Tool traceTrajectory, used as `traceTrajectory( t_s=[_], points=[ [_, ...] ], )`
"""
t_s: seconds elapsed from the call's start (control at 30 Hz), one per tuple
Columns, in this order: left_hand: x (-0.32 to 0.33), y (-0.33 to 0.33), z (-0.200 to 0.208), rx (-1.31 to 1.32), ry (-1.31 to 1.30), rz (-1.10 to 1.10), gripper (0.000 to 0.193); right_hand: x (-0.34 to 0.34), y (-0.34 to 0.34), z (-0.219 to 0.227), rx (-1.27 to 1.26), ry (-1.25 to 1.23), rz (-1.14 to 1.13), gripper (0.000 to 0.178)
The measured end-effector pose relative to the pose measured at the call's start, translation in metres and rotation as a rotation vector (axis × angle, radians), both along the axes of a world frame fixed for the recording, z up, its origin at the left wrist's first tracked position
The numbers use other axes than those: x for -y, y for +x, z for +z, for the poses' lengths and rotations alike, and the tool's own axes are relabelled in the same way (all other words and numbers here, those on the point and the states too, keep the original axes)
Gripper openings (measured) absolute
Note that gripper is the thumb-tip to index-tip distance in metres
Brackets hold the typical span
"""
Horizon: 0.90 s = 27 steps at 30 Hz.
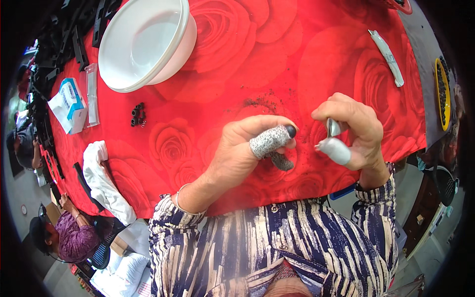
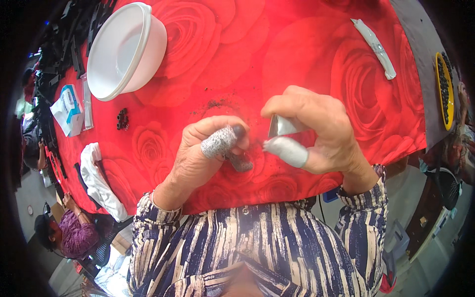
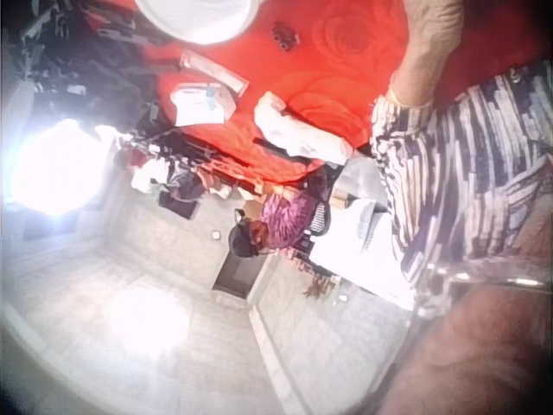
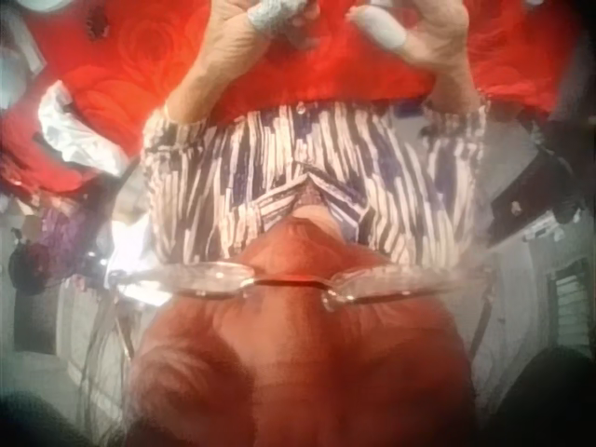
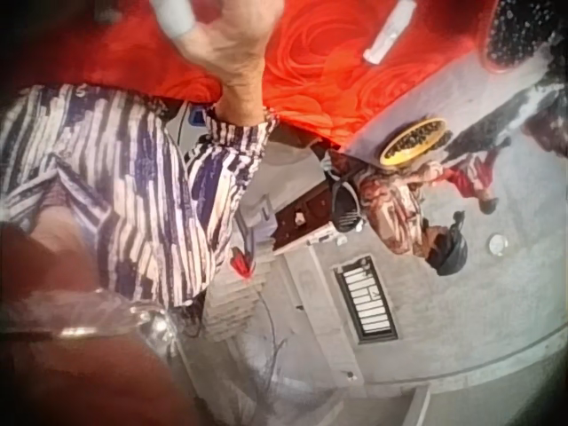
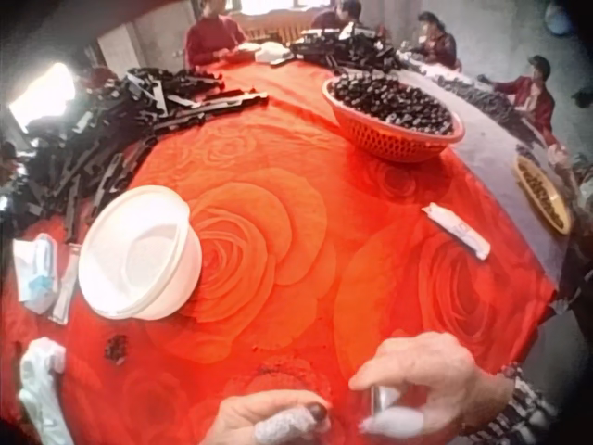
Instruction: The person trims small black plastic parts using a handheld blade, empties a small bowl, and dumps a basket of parts onto the table. The person then cuts small black parts with the blade and places them into the bowl.
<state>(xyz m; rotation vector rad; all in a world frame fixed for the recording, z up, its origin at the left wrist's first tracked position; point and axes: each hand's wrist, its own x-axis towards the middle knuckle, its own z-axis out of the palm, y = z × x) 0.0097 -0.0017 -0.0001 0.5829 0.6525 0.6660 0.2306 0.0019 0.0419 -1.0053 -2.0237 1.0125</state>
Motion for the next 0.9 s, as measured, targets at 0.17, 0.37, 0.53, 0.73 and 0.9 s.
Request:
traceTrajectory(
  t_s=[0.17,0.37,0.53,0.73,0.9],
  points=[
    [0.004,0.005,0.003,0.131,-0.145,-0.062,0.026,0.008,-0.021,-0.011,-0.002,0.377,-0.099,0.036],
    [0.005,0.007,-0.002,0.279,-0.242,-0.089,0.027,0.01,-0.023,-0.021,0.06,0.569,-0.084,0.033],
    [0.006,0.009,-0.01,0.231,-0.231,-0.034,0.026,0.009,-0.023,-0.027,0.022,0.647,-0.129,0.027],
    [0.003,0.004,-0.002,0.145,-0.198,-0.098,0.024,0.007,-0.024,-0.027,0.027,0.588,-0.091,0.032],
    [0.009,0.0,0.001,0.131,-0.123,-0.112,0.019,0.01,-0.026,-0.019,-0.029,0.534,0.002,0.033]
  ],
)
